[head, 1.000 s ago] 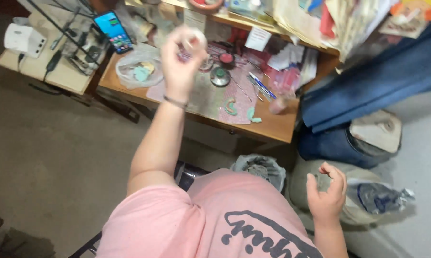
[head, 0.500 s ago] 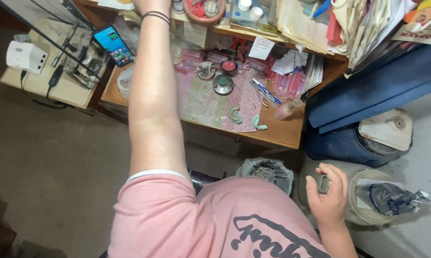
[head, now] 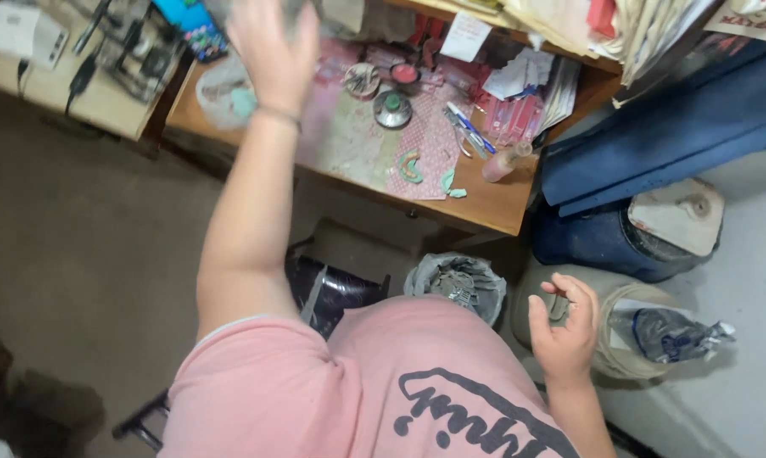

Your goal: The person places a green dental tray into a plastic bag, then retrieves a small bottle and a cloth. They pour a blue powder into a container and mix it with a green spatula, adding water from a blue bowl to form a paste. The person continues mixing the compound in the container.

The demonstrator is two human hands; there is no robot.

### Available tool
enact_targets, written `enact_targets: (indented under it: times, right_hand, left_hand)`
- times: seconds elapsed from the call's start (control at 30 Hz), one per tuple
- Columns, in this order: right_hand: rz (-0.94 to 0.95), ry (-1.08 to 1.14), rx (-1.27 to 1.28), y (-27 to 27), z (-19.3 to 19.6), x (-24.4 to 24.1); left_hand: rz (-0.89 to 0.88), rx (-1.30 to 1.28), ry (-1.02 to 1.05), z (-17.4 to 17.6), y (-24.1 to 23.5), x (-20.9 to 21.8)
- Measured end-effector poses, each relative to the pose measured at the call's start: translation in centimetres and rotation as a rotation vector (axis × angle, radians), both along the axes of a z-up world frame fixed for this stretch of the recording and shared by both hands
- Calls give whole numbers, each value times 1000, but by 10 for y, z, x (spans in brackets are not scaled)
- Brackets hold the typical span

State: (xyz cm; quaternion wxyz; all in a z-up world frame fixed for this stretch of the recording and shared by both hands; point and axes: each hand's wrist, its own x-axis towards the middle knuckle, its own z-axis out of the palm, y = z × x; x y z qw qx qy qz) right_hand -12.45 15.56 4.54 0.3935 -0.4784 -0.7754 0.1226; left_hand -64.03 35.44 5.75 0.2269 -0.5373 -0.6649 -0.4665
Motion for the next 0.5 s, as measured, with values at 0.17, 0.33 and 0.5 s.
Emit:
enact_targets:
  times: [0.17,0.33,0.5]
  right_hand:
    - [175,34,-39,-15,-11,15]
    - [459,70,-20,-50,-20,33]
    - [630,200,-212,-105,-38,43]
  left_hand:
    - [51,-598,-37,-155,-202,52]
    - [255,-1473,-300,-257,-433,93]
    - [438,-2197,-330,-274,-609,123]
